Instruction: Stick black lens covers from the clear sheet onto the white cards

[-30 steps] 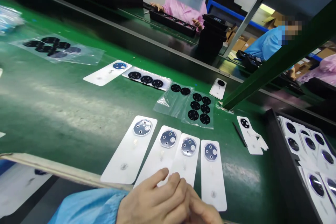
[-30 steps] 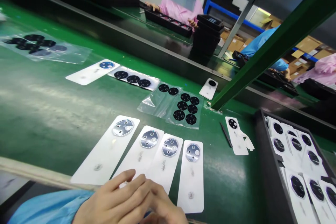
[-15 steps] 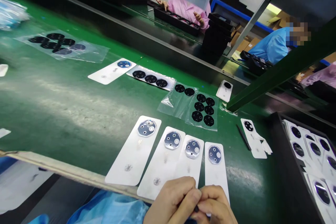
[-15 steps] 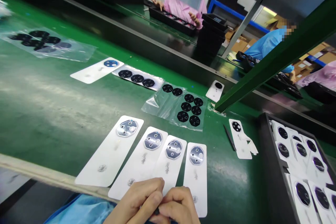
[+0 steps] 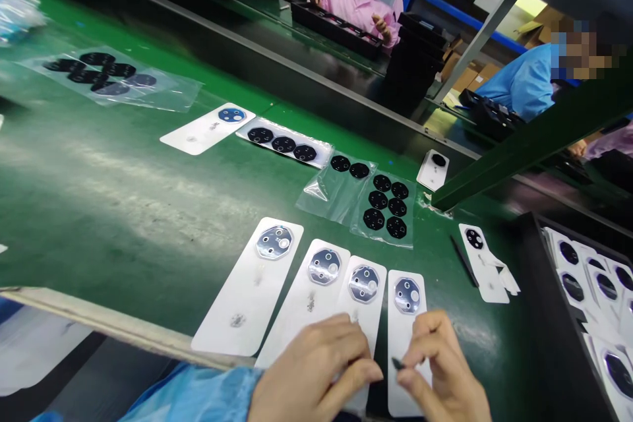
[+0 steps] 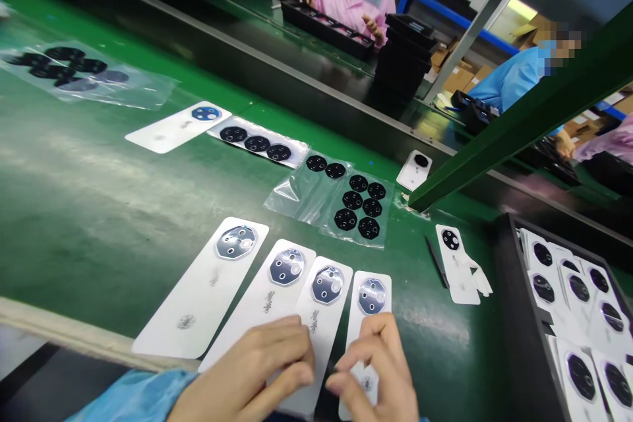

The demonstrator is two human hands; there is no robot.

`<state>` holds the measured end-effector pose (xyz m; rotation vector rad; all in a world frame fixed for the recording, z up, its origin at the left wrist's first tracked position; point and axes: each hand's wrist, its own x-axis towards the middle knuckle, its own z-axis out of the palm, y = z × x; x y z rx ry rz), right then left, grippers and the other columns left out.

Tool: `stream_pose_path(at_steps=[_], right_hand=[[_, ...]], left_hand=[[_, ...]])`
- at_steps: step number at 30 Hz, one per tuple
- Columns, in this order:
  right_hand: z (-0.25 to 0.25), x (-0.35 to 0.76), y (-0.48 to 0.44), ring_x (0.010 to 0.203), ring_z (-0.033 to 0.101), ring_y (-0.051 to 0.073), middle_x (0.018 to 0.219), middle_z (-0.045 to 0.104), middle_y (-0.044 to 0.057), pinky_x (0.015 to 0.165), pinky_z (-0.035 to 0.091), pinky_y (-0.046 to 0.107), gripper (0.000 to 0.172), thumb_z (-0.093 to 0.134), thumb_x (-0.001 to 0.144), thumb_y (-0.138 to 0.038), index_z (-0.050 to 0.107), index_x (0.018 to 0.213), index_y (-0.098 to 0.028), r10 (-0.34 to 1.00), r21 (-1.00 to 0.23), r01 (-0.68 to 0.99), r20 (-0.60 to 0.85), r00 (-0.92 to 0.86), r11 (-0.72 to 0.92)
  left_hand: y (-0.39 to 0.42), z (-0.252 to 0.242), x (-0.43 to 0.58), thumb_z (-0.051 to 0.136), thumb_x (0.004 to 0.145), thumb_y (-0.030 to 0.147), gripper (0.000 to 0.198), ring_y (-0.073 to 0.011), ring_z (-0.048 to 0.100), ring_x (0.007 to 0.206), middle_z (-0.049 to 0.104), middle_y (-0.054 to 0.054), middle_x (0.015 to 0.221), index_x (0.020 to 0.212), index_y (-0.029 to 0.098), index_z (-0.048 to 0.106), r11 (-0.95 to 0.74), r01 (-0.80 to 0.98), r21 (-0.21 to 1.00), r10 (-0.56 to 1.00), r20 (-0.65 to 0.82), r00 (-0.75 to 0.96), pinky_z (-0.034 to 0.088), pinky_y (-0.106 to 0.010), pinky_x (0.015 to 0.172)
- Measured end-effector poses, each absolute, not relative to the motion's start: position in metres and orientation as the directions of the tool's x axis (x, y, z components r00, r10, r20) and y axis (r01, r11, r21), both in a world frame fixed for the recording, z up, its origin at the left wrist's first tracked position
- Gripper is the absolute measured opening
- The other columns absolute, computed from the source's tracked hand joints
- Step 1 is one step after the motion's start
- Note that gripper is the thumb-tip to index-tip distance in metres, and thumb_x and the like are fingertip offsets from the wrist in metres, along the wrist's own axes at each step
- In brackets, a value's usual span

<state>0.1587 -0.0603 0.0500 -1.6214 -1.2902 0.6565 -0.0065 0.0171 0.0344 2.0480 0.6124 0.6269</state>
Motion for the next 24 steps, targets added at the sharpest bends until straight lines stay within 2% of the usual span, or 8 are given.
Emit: stream_pose_path(at_steps=[3, 5, 8, 13, 19, 22, 24], right_hand=[[0.048, 0.18, -0.051, 0.067, 0.05, 0.015, 0.073, 0.049, 0.002, 0.057, 0.044, 0.025, 0.019, 0.064, 0.079, -0.038, 0.058, 0.072, -0.021, 0.925, -0.936, 0.312, -0.037, 0.379, -0.165], [0.044, 0.187, -0.046, 0.068, 0.053, 0.016, 0.077, 0.052, 0.003, 0.059, 0.047, 0.025, 0.017, 0.065, 0.077, -0.036, 0.06, 0.077, -0.021, 0.911, -0.933, 0.271, -0.117, 0.395, -0.237], [0.038, 0.188, -0.042, 0.064, 0.055, 0.014, 0.079, 0.056, 0.002, 0.06, 0.049, 0.026, 0.02, 0.066, 0.076, -0.039, 0.061, 0.082, -0.02, 0.882, -0.932, 0.167, -0.233, 0.409, -0.323], [0.034, 0.183, -0.038, 0.067, 0.06, 0.015, 0.079, 0.061, 0.002, 0.066, 0.052, 0.028, 0.024, 0.067, 0.075, -0.041, 0.062, 0.084, -0.019, 0.86, -0.918, 0.071, -0.335, 0.384, -0.39], [0.033, 0.186, -0.03, 0.072, 0.064, 0.018, 0.078, 0.062, 0.004, 0.067, 0.056, 0.031, 0.022, 0.064, 0.078, -0.04, 0.061, 0.085, -0.019, 0.9, -0.938, 0.046, -0.316, 0.3, -0.344], [0.032, 0.184, -0.025, 0.073, 0.063, 0.018, 0.081, 0.06, 0.004, 0.068, 0.055, 0.03, 0.02, 0.062, 0.08, -0.039, 0.06, 0.083, -0.019, 0.919, -0.939, 0.103, -0.293, 0.265, -0.329], [0.032, 0.182, -0.021, 0.074, 0.061, 0.017, 0.085, 0.057, 0.004, 0.068, 0.053, 0.029, 0.016, 0.059, 0.082, -0.035, 0.059, 0.081, -0.019, 0.948, -0.933, 0.241, -0.208, 0.242, -0.266]], left_hand=[[0.03, 0.022, -0.014, 0.028, 0.096, 0.016, 0.032, -0.0162, 0.057, 0.081, 0.065, -0.006, 0.088, 0.088, 0.013, 0.059, -0.807, 0.283, 0.519, 0.516, 0.384, 0.766, 0.047, -0.027, 0.074], [0.034, 0.014, -0.015, 0.024, 0.093, 0.006, 0.036, -0.0175, 0.057, 0.091, 0.066, -0.01, 0.101, 0.094, 0.01, 0.059, -0.893, 0.313, 0.323, 0.436, 0.454, 0.777, 0.047, -0.03, 0.083], [0.035, 0.007, -0.013, 0.023, 0.091, 0.001, 0.038, -0.0185, 0.058, 0.096, 0.066, -0.012, 0.105, 0.093, 0.007, 0.06, -0.923, 0.346, 0.17, 0.384, 0.481, 0.788, 0.046, -0.03, 0.086], [0.035, 0.008, -0.011, 0.024, 0.091, 0.002, 0.036, -0.0198, 0.058, 0.094, 0.065, -0.013, 0.106, 0.095, 0.006, 0.06, -0.934, 0.349, 0.08, 0.345, 0.463, 0.816, 0.046, -0.032, 0.083], [0.036, 0.008, -0.011, 0.034, 0.088, 0.003, 0.026, -0.0213, 0.058, 0.096, 0.064, -0.015, 0.107, 0.093, 0.007, 0.059, -0.948, 0.312, 0.069, 0.311, 0.422, 0.851, 0.043, -0.034, 0.088], [0.038, 0.007, -0.01, 0.034, 0.088, 0.003, 0.026, -0.0211, 0.058, 0.093, 0.063, -0.015, 0.108, 0.092, 0.008, 0.058, -0.956, 0.289, 0.055, 0.285, 0.41, 0.866, 0.042, -0.034, 0.087], [0.039, 0.007, -0.009, 0.032, 0.088, 0.003, 0.027, -0.0207, 0.057, 0.091, 0.064, -0.014, 0.107, 0.091, 0.008, 0.058, -0.958, 0.286, 0.04, 0.276, 0.412, 0.868, 0.042, -0.034, 0.085]])
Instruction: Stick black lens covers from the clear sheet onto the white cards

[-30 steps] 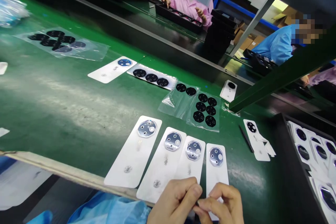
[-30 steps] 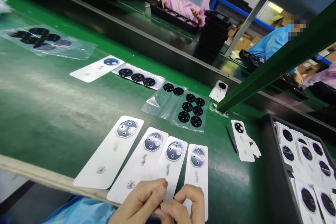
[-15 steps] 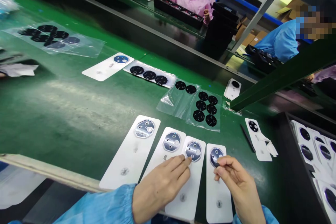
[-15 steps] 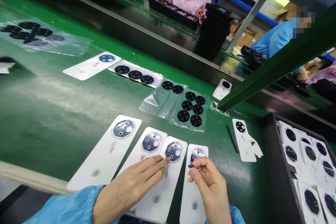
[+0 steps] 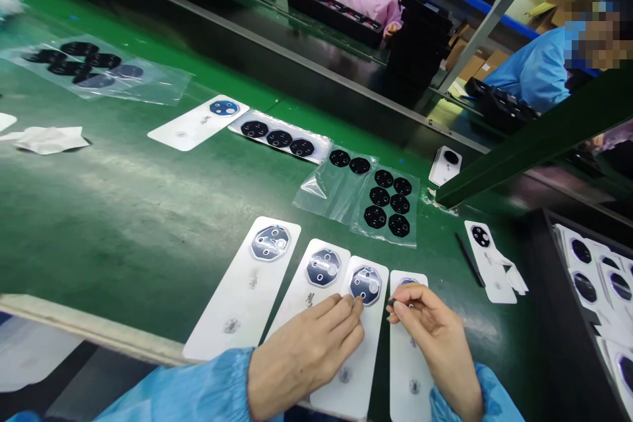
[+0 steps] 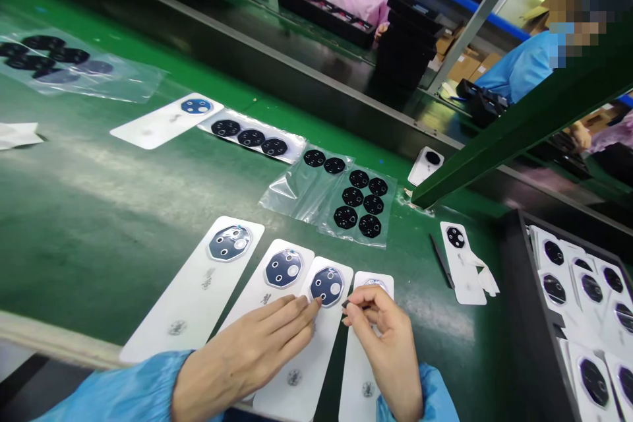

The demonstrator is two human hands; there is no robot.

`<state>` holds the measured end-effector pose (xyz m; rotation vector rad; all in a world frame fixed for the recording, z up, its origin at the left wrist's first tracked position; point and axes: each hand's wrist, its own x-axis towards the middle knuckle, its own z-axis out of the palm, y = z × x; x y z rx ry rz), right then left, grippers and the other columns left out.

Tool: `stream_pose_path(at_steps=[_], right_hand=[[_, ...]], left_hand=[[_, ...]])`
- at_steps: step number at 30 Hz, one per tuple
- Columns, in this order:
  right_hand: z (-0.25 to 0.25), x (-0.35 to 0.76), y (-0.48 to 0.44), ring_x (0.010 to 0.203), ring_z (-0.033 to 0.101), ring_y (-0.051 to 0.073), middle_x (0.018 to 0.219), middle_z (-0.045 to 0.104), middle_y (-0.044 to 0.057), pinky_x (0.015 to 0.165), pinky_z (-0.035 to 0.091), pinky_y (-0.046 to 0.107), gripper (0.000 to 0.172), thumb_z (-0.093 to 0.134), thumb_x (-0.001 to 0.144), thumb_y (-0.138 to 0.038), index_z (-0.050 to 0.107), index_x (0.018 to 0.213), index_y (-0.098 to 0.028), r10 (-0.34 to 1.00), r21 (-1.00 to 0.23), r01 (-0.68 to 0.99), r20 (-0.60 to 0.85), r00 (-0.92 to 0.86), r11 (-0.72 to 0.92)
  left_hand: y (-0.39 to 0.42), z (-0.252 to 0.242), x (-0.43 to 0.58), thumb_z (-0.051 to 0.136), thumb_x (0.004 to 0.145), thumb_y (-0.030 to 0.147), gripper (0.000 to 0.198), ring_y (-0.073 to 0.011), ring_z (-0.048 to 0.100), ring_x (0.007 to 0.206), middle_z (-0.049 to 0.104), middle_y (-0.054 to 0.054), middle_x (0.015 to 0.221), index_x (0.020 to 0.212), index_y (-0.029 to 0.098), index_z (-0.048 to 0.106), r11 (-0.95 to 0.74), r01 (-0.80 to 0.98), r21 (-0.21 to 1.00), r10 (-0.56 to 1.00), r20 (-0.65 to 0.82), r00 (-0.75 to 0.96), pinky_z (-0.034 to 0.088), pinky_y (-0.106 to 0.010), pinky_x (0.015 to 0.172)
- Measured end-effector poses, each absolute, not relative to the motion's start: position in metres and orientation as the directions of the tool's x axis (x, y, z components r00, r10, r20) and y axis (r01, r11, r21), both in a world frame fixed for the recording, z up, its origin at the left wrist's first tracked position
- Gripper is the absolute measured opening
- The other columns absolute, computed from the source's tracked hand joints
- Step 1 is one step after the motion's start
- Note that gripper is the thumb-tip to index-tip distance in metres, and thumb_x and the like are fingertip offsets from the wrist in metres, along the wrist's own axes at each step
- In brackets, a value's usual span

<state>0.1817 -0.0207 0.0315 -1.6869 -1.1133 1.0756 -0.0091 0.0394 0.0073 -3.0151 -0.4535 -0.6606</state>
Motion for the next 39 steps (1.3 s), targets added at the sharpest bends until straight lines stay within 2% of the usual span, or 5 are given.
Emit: stream_pose_path(at_steps=[3, 6, 15, 24, 39], right_hand=[[0.029, 0.177, -0.014, 0.079, 0.054, 0.016, 0.088, 0.05, 0.004, 0.068, 0.048, 0.029, 0.01, 0.052, 0.086, -0.025, 0.058, 0.079, -0.02, 0.986, -0.833, 0.544, -0.012, 0.168, -0.103], [0.025, 0.172, -0.01, 0.086, 0.05, 0.019, 0.091, 0.044, 0.005, 0.072, 0.046, 0.033, 0.013, 0.045, 0.089, -0.018, 0.057, 0.084, -0.021, 0.991, -0.683, 0.73, 0.113, 0.074, 0.024], [0.015, 0.161, -0.008, 0.085, 0.044, 0.02, 0.097, 0.046, 0.006, 0.071, 0.042, 0.035, 0.019, 0.043, 0.087, -0.007, 0.056, 0.089, -0.021, 0.951, -0.307, 0.927, 0.283, -0.128, 0.216], [0.023, 0.165, 0.0, 0.087, 0.044, 0.02, 0.094, 0.042, 0.006, 0.074, 0.043, 0.036, 0.015, 0.044, 0.088, -0.01, 0.054, 0.085, -0.02, 0.982, -0.483, 0.869, 0.186, -0.019, 0.108], [0.026, 0.152, -0.002, 0.086, 0.042, 0.02, 0.098, 0.046, 0.007, 0.07, 0.041, 0.033, 0.02, 0.042, 0.085, -0.002, 0.052, 0.077, -0.018, 0.97, -0.296, 0.945, 0.235, -0.068, 0.138]], left_hand=[[0.04, 0.008, -0.008, 0.031, 0.088, 0.002, 0.028, -0.0199, 0.056, 0.089, 0.064, -0.013, 0.104, 0.089, 0.008, 0.058, -0.956, 0.291, 0.031, 0.277, 0.418, 0.865, 0.041, -0.033, 0.085], [0.04, 0.007, -0.008, 0.03, 0.088, 0.002, 0.03, -0.0198, 0.055, 0.09, 0.064, -0.012, 0.102, 0.087, 0.009, 0.059, -0.954, 0.298, 0.021, 0.278, 0.43, 0.859, 0.039, -0.032, 0.085], [0.041, 0.007, -0.008, 0.027, 0.09, 0.003, 0.034, -0.019, 0.053, 0.093, 0.065, -0.01, 0.096, 0.083, 0.01, 0.059, -0.954, 0.299, 0.024, 0.275, 0.468, 0.84, 0.036, -0.033, 0.088], [0.042, 0.005, -0.008, 0.026, 0.091, 0.003, 0.036, -0.0179, 0.053, 0.096, 0.064, -0.01, 0.101, 0.082, 0.011, 0.059, -0.96, 0.281, -0.016, 0.242, 0.466, 0.851, 0.036, -0.034, 0.092], [0.044, 0.006, -0.007, 0.025, 0.09, 0.001, 0.036, -0.0177, 0.053, 0.097, 0.064, -0.01, 0.097, 0.082, 0.011, 0.059, -0.963, 0.268, -0.011, 0.231, 0.471, 0.851, 0.036, -0.036, 0.094]])
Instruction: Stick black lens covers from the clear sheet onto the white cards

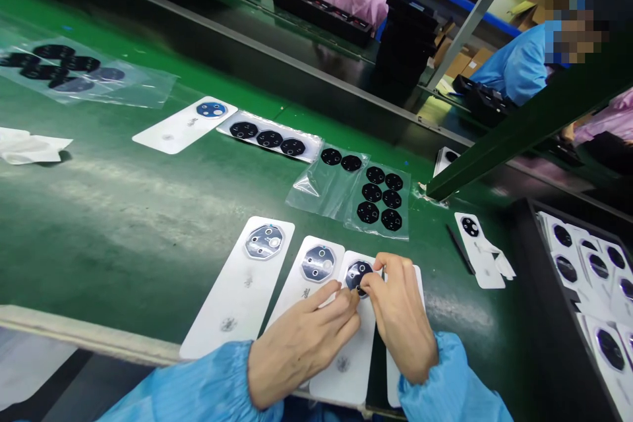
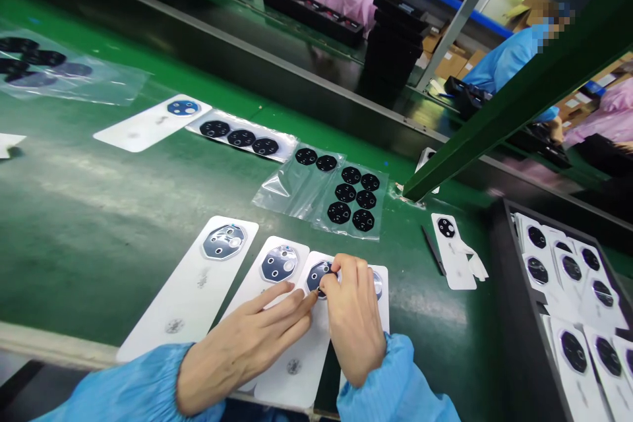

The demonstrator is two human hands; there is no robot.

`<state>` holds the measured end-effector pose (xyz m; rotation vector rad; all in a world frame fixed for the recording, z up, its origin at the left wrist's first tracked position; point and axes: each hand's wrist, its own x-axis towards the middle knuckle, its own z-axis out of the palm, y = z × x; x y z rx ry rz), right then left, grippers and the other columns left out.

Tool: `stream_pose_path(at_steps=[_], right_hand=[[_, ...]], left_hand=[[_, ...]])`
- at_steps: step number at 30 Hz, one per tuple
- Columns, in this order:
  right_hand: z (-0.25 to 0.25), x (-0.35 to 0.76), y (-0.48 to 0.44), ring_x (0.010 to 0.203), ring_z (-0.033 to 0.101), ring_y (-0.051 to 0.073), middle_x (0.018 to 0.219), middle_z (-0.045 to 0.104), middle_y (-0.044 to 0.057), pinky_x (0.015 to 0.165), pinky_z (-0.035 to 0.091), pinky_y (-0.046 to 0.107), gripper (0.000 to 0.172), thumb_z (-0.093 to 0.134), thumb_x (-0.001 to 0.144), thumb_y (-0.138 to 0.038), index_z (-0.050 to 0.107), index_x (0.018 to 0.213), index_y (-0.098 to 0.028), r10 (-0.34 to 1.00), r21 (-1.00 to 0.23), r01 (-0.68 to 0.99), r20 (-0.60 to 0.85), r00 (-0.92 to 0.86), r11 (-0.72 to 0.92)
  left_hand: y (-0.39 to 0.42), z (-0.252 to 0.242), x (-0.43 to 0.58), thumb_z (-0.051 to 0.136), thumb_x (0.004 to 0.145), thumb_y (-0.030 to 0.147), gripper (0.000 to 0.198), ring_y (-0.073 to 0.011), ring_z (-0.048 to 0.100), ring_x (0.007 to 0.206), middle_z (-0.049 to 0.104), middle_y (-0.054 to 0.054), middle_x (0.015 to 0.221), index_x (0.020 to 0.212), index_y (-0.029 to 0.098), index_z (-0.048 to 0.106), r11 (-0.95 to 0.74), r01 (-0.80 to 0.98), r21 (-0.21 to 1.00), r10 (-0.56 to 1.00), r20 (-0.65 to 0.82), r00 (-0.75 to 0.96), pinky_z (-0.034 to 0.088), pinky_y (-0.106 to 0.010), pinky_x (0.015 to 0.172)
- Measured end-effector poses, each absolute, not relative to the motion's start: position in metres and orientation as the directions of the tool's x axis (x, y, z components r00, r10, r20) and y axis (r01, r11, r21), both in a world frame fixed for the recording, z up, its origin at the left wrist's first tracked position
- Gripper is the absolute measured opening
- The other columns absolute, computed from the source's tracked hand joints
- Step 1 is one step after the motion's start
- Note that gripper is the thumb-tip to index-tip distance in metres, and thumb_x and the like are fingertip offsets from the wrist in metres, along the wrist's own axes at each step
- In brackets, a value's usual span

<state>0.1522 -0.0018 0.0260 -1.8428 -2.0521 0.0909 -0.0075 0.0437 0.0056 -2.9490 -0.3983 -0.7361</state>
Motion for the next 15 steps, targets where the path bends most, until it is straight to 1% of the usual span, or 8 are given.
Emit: stream_pose_path(at_steps=[5, 8, 11, 15], right_hand=[[0.026, 0.1504, -0.0016, 0.086, 0.043, 0.02, 0.095, 0.049, 0.007, 0.07, 0.04, 0.032, 0.02, 0.044, 0.084, -0.002, 0.054, 0.077, -0.018, 0.965, -0.24, 0.96, 0.248, -0.086, 0.147], [0.0272, 0.15, -0.0017, 0.086, 0.043, 0.02, 0.097, 0.049, 0.008, 0.071, 0.041, 0.033, 0.021, 0.042, 0.086, -0.003, 0.054, 0.077, -0.017, 0.959, -0.224, 0.963, 0.268, -0.09, 0.153], [0.0288, 0.1498, -0.0018, 0.085, 0.043, 0.02, 0.094, 0.05, 0.008, 0.07, 0.041, 0.033, 0.024, 0.038, 0.087, -0.002, 0.055, 0.077, -0.017, 0.949, -0.175, 0.969, 0.293, -0.12, 0.177], [0.03, 0.1497, -0.0021, 0.086, 0.043, 0.02, 0.096, 0.051, 0.008, 0.07, 0.041, 0.032, 0.023, 0.04, 0.085, -0.001, 0.055, 0.076, -0.016, 0.948, -0.147, 0.968, 0.278, -0.156, 0.202]], left_hand=[[0.0428, 0.0052, -0.0076, 0.023, 0.091, 0.001, 0.039, -0.0173, 0.053, 0.098, 0.065, -0.009, 0.097, 0.082, 0.011, 0.06, -0.96, 0.281, -0.013, 0.24, 0.483, 0.842, 0.034, -0.036, 0.096], [0.0426, 0.0052, -0.0074, 0.024, 0.091, 0.002, 0.038, -0.0171, 0.053, 0.097, 0.065, -0.009, 0.097, 0.081, 0.011, 0.06, -0.961, 0.277, -0.016, 0.235, 0.482, 0.844, 0.034, -0.036, 0.096], [0.0429, 0.0059, -0.0069, 0.025, 0.091, 0.001, 0.038, -0.0168, 0.053, 0.096, 0.065, -0.008, 0.097, 0.081, 0.012, 0.06, -0.959, 0.283, -0.022, 0.237, 0.484, 0.842, 0.034, -0.036, 0.097], [0.0435, 0.0069, -0.0064, 0.024, 0.09, 0.001, 0.039, -0.0166, 0.053, 0.095, 0.066, -0.008, 0.096, 0.081, 0.012, 0.06, -0.955, 0.294, -0.037, 0.239, 0.489, 0.839, 0.034, -0.036, 0.097]])
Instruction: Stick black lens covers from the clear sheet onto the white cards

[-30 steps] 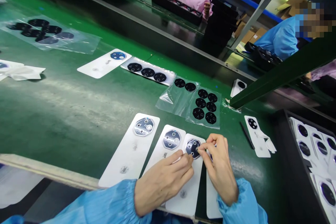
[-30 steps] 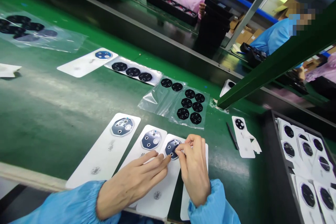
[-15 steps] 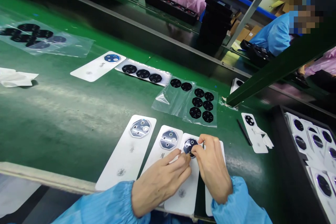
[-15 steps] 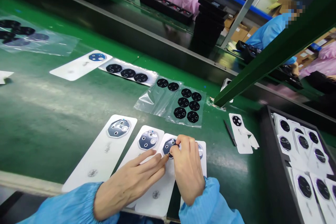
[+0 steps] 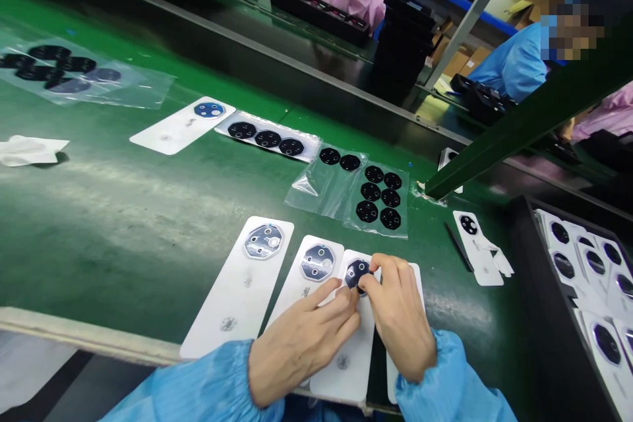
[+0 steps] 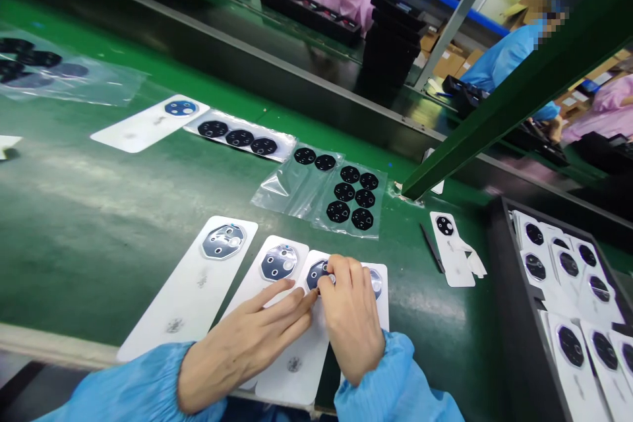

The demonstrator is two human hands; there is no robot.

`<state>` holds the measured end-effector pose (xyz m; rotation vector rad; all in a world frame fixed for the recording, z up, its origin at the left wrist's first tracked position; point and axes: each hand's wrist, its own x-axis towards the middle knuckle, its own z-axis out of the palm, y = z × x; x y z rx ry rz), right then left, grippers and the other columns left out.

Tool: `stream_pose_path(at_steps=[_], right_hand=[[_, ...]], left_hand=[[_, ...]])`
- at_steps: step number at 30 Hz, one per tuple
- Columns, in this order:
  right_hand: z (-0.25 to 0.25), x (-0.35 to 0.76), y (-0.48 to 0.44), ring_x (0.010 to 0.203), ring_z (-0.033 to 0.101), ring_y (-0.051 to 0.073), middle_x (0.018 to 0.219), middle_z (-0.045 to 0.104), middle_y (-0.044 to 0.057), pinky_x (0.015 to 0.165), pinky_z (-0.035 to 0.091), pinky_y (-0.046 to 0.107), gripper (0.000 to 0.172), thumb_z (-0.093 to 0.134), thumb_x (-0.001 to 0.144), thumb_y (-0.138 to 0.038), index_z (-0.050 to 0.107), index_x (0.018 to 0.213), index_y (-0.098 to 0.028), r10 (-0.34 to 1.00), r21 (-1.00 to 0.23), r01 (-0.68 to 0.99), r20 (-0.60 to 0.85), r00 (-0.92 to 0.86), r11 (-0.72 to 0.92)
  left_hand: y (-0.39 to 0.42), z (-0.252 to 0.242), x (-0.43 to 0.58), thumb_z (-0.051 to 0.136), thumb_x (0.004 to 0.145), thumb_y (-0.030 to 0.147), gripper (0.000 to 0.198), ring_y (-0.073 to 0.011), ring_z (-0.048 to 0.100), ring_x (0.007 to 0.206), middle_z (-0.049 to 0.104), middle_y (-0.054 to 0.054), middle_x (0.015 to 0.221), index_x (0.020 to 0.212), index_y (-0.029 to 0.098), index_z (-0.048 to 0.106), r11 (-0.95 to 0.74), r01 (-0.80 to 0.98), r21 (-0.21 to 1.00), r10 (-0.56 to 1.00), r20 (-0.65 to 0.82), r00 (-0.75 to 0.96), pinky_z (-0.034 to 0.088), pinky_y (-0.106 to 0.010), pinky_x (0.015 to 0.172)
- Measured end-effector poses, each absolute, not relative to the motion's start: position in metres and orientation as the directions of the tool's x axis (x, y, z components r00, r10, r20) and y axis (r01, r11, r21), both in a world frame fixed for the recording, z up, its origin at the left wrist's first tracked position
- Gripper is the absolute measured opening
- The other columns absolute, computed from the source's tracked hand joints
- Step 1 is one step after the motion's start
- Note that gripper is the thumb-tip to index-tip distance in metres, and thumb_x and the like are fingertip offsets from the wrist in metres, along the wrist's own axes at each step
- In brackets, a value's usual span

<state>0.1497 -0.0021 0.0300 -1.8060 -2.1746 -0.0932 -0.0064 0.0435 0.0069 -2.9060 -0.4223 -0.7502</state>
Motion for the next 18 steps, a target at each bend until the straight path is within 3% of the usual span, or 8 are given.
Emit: stream_pose_path(at_steps=[18], right_hand=[[0.0344, 0.1515, -0.0013, 0.087, 0.045, 0.021, 0.093, 0.055, 0.008, 0.071, 0.042, 0.034, 0.029, 0.036, 0.088, -0.003, 0.058, 0.08, -0.018, 0.948, -0.129, 0.969, 0.271, -0.17, 0.211]], left_hand=[[0.0434, 0.006, -0.0068, 0.026, 0.09, 0.003, 0.035, -0.0167, 0.053, 0.097, 0.065, -0.008, 0.096, 0.084, 0.012, 0.059, -0.957, 0.287, -0.043, 0.235, 0.468, 0.852, 0.03, -0.038, 0.104]])
